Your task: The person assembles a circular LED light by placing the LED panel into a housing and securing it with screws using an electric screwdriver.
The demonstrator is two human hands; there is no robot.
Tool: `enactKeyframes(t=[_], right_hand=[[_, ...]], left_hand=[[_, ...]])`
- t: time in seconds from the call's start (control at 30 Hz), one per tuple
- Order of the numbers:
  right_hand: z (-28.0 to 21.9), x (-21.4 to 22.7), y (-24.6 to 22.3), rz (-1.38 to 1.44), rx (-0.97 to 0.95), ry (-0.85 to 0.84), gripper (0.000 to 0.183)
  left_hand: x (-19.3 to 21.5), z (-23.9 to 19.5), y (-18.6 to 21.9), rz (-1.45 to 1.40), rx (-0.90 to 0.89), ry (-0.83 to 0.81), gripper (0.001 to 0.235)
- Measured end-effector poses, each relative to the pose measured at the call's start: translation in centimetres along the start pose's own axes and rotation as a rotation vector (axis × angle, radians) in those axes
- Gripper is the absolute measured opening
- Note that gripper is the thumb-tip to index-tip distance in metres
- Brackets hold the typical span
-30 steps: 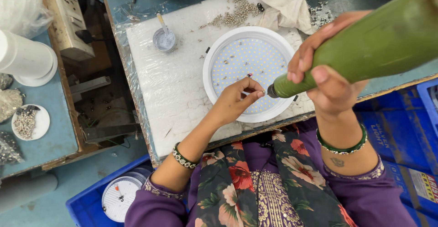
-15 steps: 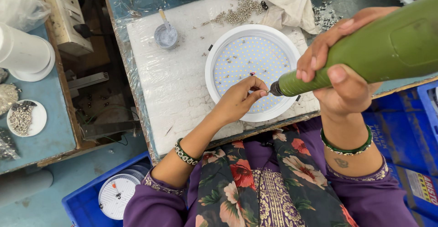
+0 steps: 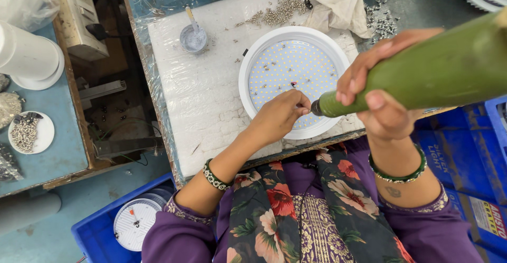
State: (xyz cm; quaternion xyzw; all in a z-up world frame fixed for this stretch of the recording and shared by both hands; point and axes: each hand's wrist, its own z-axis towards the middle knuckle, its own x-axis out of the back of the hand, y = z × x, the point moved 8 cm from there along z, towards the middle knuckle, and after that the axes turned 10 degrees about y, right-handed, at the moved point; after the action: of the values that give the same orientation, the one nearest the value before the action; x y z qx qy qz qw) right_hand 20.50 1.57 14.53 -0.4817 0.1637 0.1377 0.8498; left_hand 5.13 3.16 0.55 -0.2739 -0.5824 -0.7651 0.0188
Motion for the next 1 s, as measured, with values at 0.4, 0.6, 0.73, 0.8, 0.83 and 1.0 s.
enactKeyframes(t=[0.4,0.6,0.73,0.8,0.83,1.0], right_hand=[[-4.7,0.5,2.7,0.0,-0.015,-0.05,0.049],[-5.1,0.3,2.9,-0.028,0.007,-0.078,0.046],[-5.0,0.2,3.0,-0.035,0.001,-0.088,0.048],[-5.0,0.2,3.1,-0.029,-0.005,-0.093,0.048],[-4.9,0.1,3.2,-0.024,-0.008,-0.097,0.048],[-5.1,0.1,3.4,-0.013,-0.033,-0.112,0.048]], left_hand=[[0.1,-2.6,3.0,0.459,-0.315,0.154,0.016],[0.1,-2.7,2.6,0.486,-0.28,0.176,0.018],[0.0,-2.8,2.4,0.488,-0.277,0.174,0.019],[0.0,-2.8,2.4,0.49,-0.283,0.172,0.019],[0.0,-2.8,2.4,0.496,-0.289,0.172,0.018],[0.0,-2.8,2.4,0.507,-0.296,0.173,0.018]])
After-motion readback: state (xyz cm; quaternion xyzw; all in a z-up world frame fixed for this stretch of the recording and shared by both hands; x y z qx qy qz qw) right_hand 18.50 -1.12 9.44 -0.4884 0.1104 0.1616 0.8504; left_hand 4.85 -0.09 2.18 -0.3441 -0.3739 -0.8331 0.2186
